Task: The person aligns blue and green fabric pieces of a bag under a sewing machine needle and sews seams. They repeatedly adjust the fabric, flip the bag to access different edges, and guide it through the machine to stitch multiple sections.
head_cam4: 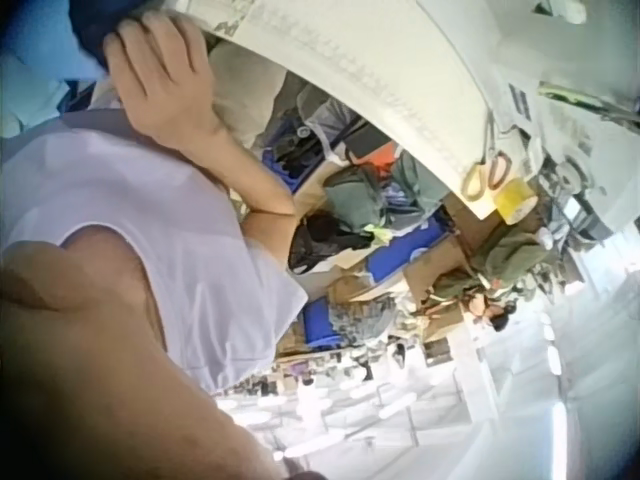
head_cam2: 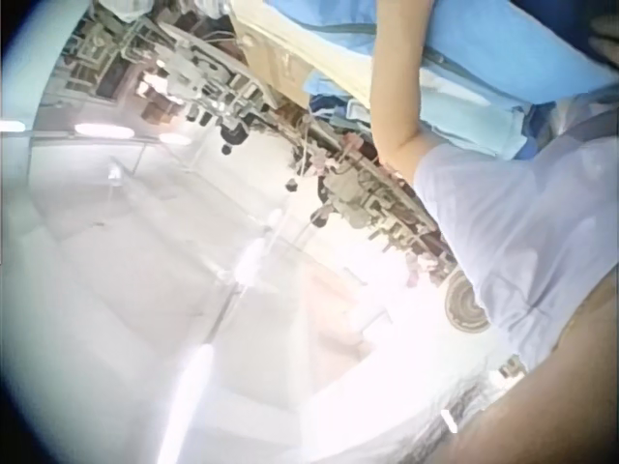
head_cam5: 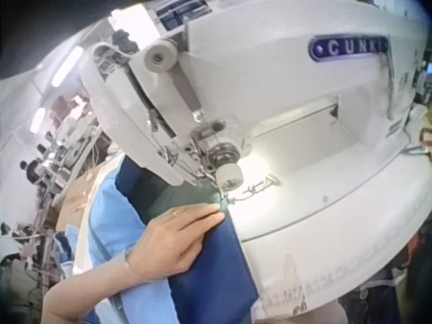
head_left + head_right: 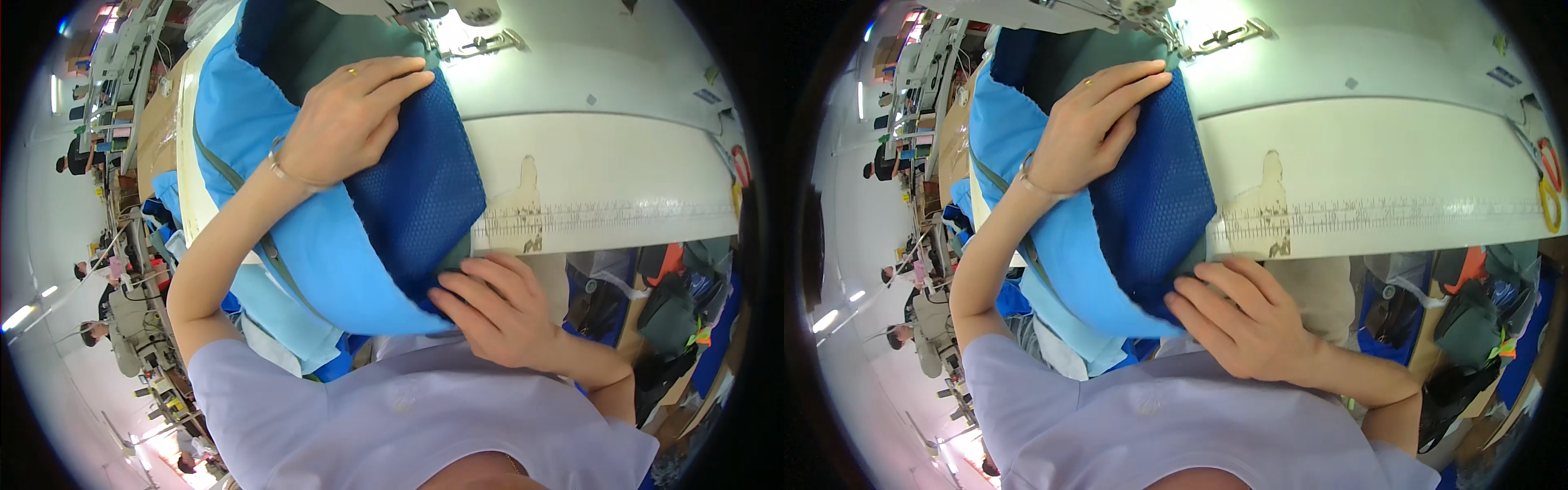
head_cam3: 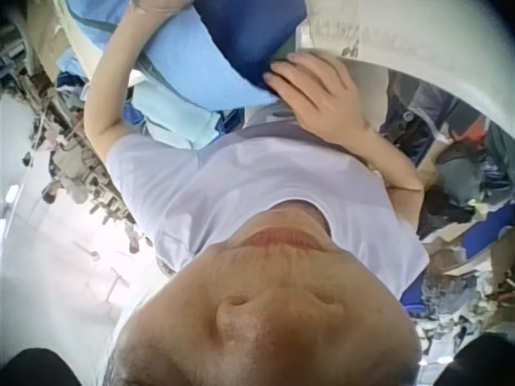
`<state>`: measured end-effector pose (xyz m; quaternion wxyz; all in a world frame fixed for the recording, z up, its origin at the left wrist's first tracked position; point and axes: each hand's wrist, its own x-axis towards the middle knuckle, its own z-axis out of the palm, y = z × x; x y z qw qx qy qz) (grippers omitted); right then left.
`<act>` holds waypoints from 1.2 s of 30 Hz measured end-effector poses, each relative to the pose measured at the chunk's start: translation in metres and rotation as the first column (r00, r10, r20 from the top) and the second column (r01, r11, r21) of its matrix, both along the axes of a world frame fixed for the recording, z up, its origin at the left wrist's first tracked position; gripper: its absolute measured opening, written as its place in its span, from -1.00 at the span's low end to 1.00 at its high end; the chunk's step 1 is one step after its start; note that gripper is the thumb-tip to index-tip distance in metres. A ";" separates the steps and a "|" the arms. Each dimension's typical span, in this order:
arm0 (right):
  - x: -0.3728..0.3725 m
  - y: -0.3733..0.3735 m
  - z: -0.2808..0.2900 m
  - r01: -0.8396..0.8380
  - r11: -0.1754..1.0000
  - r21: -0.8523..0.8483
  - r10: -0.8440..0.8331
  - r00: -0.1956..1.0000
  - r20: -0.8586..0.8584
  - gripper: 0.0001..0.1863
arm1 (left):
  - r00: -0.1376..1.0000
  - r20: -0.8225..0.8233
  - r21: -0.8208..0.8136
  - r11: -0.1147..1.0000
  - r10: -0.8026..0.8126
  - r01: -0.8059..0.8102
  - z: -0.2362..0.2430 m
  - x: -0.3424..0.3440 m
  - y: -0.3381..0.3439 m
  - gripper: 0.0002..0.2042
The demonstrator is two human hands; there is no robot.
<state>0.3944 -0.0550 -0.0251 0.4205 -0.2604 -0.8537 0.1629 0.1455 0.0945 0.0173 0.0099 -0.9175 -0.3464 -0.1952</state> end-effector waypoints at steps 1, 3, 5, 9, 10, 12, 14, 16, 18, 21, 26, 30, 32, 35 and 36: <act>-0.004 -0.008 -0.008 -0.015 0.997 -0.069 0.016 1.000 0.018 -0.77 | 1.000 0.002 -0.067 0.998 0.005 -0.005 0.010 0.005 -0.012 -0.66; -0.004 -0.009 -0.008 -0.036 0.998 -0.060 0.037 0.999 0.025 -0.75 | 1.000 0.005 -0.200 0.980 0.013 -0.012 0.030 0.012 -0.048 -0.77; -0.002 -0.011 -0.010 -0.065 0.997 -0.031 0.066 0.997 0.034 -0.74 | 0.976 -0.206 -0.398 0.904 0.075 -0.154 0.051 0.013 -0.098 -0.87; 0.001 -0.022 -0.020 -0.053 0.998 0.028 0.052 0.998 0.041 -0.73 | 0.901 -0.399 -0.519 0.769 0.167 -0.373 0.061 0.015 -0.157 -0.76; 0.000 -0.025 -0.024 -0.044 0.998 0.041 0.043 0.999 0.032 -0.73 | 0.886 -0.406 -0.446 0.798 0.223 -0.405 0.062 0.020 -0.165 -0.74; -0.002 -0.027 -0.031 -0.015 1.000 0.020 0.015 1.000 -0.010 -0.73 | 0.885 -0.385 -0.204 0.911 0.262 -0.358 0.057 0.028 -0.169 -0.65; -0.004 -0.029 -0.034 0.022 0.999 0.043 -0.019 0.998 -0.059 -0.73 | 0.907 -0.354 0.087 0.974 0.228 -0.210 0.044 0.035 -0.155 -0.54; -0.006 -0.031 -0.031 0.039 0.998 0.054 -0.035 0.996 -0.080 -0.73 | 0.922 -0.329 0.235 0.963 0.203 -0.128 0.032 0.040 -0.148 -0.46; -0.006 -0.031 -0.028 0.045 0.997 0.067 -0.039 0.995 -0.091 -0.73 | 0.927 -0.303 0.314 0.941 0.223 -0.125 0.027 0.040 -0.137 -0.46; -0.005 -0.030 -0.024 0.051 0.995 0.081 -0.042 0.994 -0.105 -0.74 | 0.930 -0.229 0.355 0.914 0.289 -0.197 0.035 0.038 -0.118 -0.54; -0.008 -0.033 -0.027 0.076 0.995 0.056 -0.067 0.986 -0.153 -0.76 | 0.977 -0.057 0.457 0.875 0.207 -0.159 0.057 0.029 -0.095 -0.65; -0.009 -0.033 -0.029 0.072 0.996 0.058 -0.062 0.983 -0.171 -0.75 | 0.830 0.146 -0.322 0.819 0.538 -0.474 0.063 0.028 -0.088 -0.83; -0.009 -0.034 -0.026 0.052 0.997 0.056 -0.042 0.983 -0.178 -0.75 | 0.611 0.278 -0.748 0.566 0.741 -0.346 0.045 0.009 -0.072 -0.85; -0.008 -0.034 -0.027 0.062 0.997 0.044 -0.054 0.985 -0.165 -0.75 | 0.725 0.215 -0.695 0.624 0.655 -0.358 0.036 0.021 -0.075 -0.77; -0.007 -0.034 -0.027 0.049 0.998 0.039 -0.042 0.986 -0.159 -0.75 | 0.801 0.137 -0.608 0.688 0.582 -0.396 0.037 0.024 -0.080 -0.73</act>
